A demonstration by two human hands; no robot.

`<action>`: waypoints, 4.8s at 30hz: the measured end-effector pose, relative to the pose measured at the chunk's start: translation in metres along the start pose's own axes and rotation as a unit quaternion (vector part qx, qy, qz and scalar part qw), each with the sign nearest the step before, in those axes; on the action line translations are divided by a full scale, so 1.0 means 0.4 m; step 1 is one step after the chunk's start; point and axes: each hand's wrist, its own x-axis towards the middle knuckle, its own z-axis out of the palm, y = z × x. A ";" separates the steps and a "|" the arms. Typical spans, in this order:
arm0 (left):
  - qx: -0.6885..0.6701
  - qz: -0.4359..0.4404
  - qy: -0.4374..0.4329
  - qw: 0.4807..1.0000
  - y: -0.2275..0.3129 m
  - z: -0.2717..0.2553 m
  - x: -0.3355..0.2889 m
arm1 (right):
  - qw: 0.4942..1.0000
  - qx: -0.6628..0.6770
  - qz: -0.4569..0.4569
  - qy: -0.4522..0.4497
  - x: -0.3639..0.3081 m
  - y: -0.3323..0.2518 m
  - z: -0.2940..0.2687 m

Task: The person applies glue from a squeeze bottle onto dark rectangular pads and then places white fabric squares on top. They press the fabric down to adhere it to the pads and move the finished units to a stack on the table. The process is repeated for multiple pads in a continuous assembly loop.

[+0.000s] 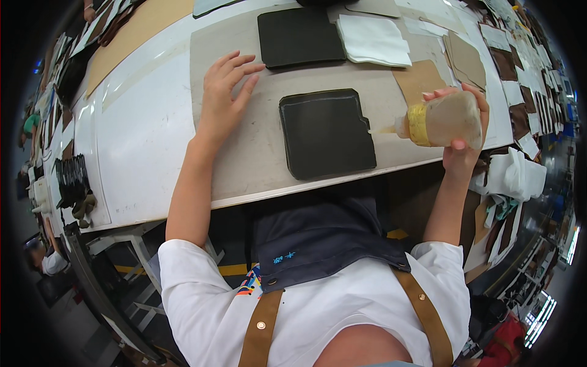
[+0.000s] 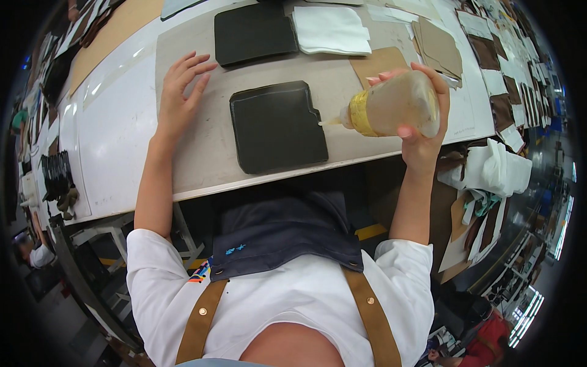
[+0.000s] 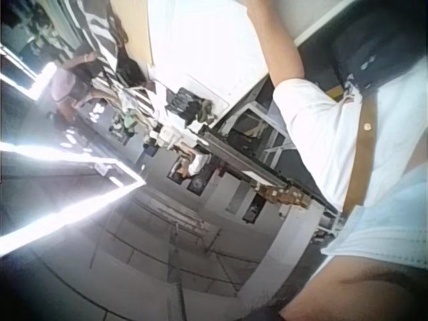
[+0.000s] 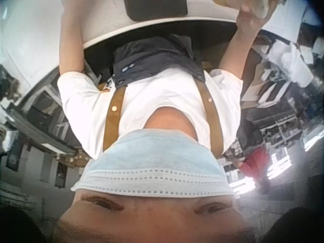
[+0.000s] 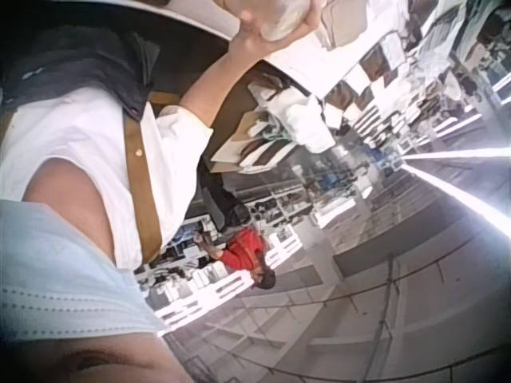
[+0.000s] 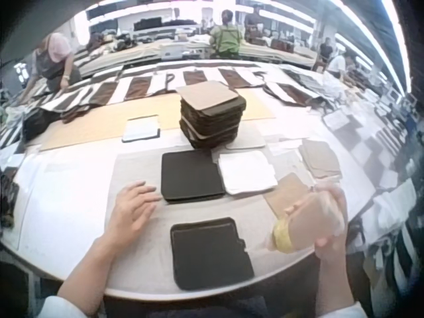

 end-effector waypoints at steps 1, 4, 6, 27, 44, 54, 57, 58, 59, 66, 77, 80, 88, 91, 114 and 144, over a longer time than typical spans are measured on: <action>-0.001 -0.001 -0.001 1.000 0.000 -0.001 -0.001 | 1.000 0.000 0.002 0.001 -0.006 -0.001 -0.004; -0.002 0.003 0.000 1.000 -0.003 0.004 0.001 | 1.000 0.017 -0.010 -0.009 -0.014 0.005 -0.014; 0.002 0.003 -0.001 1.000 -0.008 0.005 -0.001 | 0.999 0.026 -0.017 -0.011 -0.019 0.008 -0.015; 0.008 0.013 -0.002 1.000 -0.008 0.008 -0.001 | 0.998 0.042 0.035 0.035 -0.079 0.001 -0.002; 0.003 0.019 0.008 1.000 -0.025 0.014 0.002 | 0.967 -0.035 -0.011 0.251 -0.340 -0.034 0.065; 0.009 0.018 0.015 1.000 -0.030 0.013 -0.001 | 0.967 -0.047 -0.126 0.215 -0.354 -0.024 0.110; 0.006 0.017 0.014 1.000 -0.030 0.015 -0.001 | 0.970 -0.037 -0.139 0.197 -0.354 -0.023 0.120; 0.005 0.017 0.015 1.000 -0.030 0.015 -0.001 | 0.970 -0.039 -0.145 0.190 -0.354 -0.021 0.124; 0.006 0.019 0.015 1.000 -0.029 0.015 0.000 | 0.971 -0.040 -0.151 0.183 -0.353 -0.020 0.127; -0.001 0.030 0.020 0.999 -0.045 0.015 -0.001 | 0.976 -0.024 -0.190 0.108 -0.348 -0.004 0.152; 0.004 0.026 0.030 0.999 -0.044 0.021 -0.008 | 0.981 0.026 -0.189 -0.019 -0.327 0.001 0.228; 0.006 0.027 0.030 0.999 -0.042 0.019 -0.007 | 0.979 0.056 -0.195 -0.035 -0.309 0.004 0.264; 0.005 0.018 0.028 0.999 -0.033 0.016 -0.010 | 0.920 0.167 0.009 0.354 -0.184 -0.003 0.165; 0.007 0.028 0.024 0.999 -0.025 0.015 -0.005 | 0.911 0.060 -0.046 0.406 -0.116 0.089 -0.021; 0.040 0.074 0.095 0.992 0.085 -0.005 0.044 | 0.842 -0.493 -0.200 -0.084 0.173 0.211 0.139; 0.080 0.215 -0.095 0.969 0.195 0.197 0.232 | 0.926 -0.057 -0.201 0.314 0.225 -0.022 0.011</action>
